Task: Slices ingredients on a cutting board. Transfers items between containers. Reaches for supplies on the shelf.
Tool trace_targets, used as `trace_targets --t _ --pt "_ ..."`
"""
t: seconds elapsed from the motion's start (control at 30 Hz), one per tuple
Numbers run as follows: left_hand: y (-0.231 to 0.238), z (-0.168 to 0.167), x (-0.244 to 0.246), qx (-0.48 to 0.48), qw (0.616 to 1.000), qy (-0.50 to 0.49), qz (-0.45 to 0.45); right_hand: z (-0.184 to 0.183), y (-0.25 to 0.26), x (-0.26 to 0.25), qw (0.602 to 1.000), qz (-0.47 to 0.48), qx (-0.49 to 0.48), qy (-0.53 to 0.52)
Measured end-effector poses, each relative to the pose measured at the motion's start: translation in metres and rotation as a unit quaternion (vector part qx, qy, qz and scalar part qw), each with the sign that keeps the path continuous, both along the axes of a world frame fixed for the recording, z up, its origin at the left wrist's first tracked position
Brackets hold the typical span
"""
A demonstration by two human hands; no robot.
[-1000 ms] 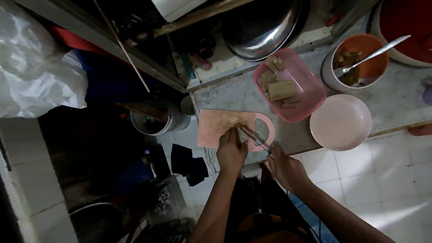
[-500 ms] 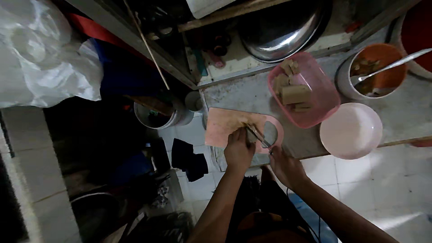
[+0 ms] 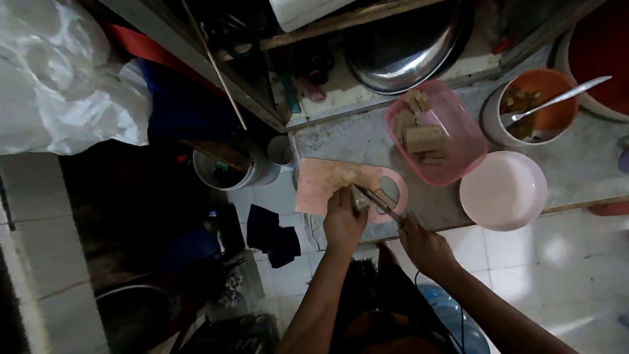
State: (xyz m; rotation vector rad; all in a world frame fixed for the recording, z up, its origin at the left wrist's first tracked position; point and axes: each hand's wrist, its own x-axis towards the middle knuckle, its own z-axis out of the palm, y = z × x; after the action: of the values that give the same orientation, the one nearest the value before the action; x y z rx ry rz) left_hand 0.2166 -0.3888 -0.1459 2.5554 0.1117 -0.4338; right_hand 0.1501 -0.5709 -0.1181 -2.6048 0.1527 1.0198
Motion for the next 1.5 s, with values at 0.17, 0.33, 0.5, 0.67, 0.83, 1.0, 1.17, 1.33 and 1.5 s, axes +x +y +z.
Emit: trace_targets --t 0.17,0.33,0.5,0.67,0.83,1.0,1.17,1.33,1.5 --pt "0.008 0.001 -0.005 -0.047 0.999 0.014 0.009 0.007 0.007 -0.011 0.995 -0.009 0.018 -0.100" --pt "0.008 -0.001 -0.005 -0.044 0.999 -0.001 -0.005 0.007 0.011 -0.016 0.992 0.015 0.008 -0.124" --pt "0.009 -0.003 -0.006 -0.039 0.999 -0.010 -0.013 0.008 0.012 -0.017 0.992 0.017 -0.003 -0.123" --pt "0.008 0.000 -0.001 -0.034 0.999 0.019 -0.012 0.009 0.013 -0.010 0.997 0.031 -0.016 -0.069" --pt "0.011 0.001 0.003 -0.039 0.999 0.022 -0.011 -0.012 0.034 0.015 0.999 0.017 -0.003 -0.031" --pt "0.008 0.000 0.002 -0.033 0.999 0.010 0.008 -0.007 0.029 0.010 1.000 0.017 -0.016 -0.014" --pt "0.008 -0.004 -0.001 -0.029 0.999 -0.015 0.002 -0.011 0.017 -0.014 0.998 0.022 -0.028 -0.056" --pt "0.008 -0.005 -0.004 0.006 0.999 -0.031 -0.019 -0.007 0.025 0.013 0.999 0.026 -0.014 0.013" --pt "0.012 -0.003 0.001 0.044 0.997 -0.057 -0.014 0.000 0.006 0.007 1.000 0.011 0.007 0.005"
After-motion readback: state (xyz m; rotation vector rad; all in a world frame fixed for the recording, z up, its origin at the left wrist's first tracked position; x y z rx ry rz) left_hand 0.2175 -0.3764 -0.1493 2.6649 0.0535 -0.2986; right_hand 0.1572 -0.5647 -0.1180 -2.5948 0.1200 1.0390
